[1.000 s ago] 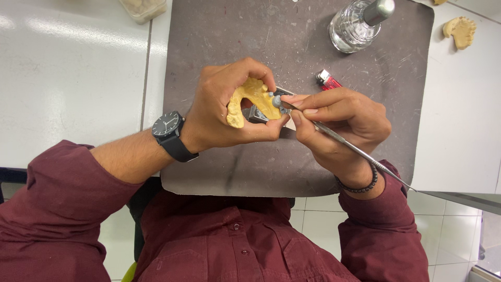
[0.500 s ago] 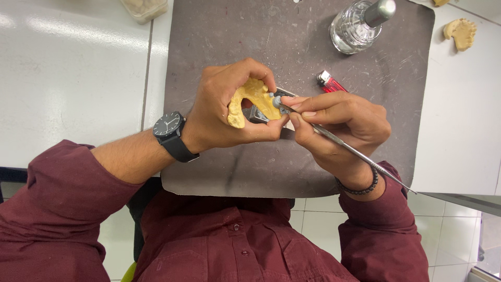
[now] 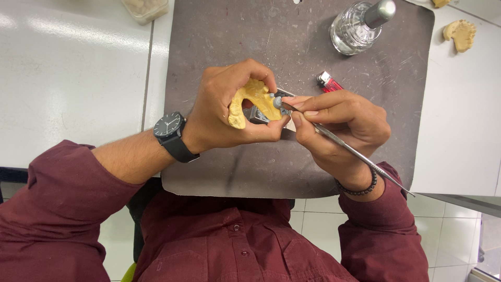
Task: The person holds a yellow dental stone cast with artificial teeth in one hand and uses a metal wax carving instrument to shape and smooth a blue wax buildup on the cast. They repeatedly rotate the cast, carve the wax from different angles, and dip or touch the tip near a small container while refining the wax pattern.
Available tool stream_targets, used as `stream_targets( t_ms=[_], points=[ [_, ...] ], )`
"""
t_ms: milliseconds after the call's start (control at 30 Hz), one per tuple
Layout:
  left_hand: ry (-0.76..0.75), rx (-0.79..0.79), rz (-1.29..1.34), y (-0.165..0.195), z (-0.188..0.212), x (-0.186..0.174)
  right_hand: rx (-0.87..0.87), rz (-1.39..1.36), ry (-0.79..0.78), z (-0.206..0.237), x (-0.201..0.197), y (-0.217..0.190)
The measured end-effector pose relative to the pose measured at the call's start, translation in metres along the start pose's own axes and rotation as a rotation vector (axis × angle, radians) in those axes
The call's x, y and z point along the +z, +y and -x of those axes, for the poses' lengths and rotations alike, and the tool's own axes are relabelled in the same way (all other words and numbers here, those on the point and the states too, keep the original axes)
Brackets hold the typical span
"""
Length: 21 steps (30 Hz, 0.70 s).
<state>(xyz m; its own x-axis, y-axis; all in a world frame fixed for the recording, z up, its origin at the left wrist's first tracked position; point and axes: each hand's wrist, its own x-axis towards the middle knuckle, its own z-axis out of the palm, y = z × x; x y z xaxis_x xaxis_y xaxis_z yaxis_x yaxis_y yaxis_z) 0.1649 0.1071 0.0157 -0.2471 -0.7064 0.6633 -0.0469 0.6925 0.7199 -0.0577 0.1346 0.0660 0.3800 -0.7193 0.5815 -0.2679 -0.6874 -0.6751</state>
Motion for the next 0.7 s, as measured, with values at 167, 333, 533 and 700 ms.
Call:
stream_targets(
  t_ms=[167, 333, 533, 700],
  points=[
    [0.007, 0.007, -0.017, -0.0001, -0.0004, 0.0005, 0.013, -0.012, -0.022, 0.0005, -0.0015, 0.0016],
    [0.009, -0.007, -0.025, -0.0008, 0.0002, 0.0012, 0.004, 0.012, -0.028, -0.0002, -0.0016, 0.0025],
    [0.012, -0.002, -0.025, -0.0014, 0.0003, 0.0016, -0.003, 0.045, -0.037, -0.0018, -0.0018, 0.0014],
    [0.005, 0.003, -0.031, -0.0031, 0.0001, 0.001, -0.01, 0.033, -0.036, -0.0022, -0.0014, 0.0016]
  ],
)
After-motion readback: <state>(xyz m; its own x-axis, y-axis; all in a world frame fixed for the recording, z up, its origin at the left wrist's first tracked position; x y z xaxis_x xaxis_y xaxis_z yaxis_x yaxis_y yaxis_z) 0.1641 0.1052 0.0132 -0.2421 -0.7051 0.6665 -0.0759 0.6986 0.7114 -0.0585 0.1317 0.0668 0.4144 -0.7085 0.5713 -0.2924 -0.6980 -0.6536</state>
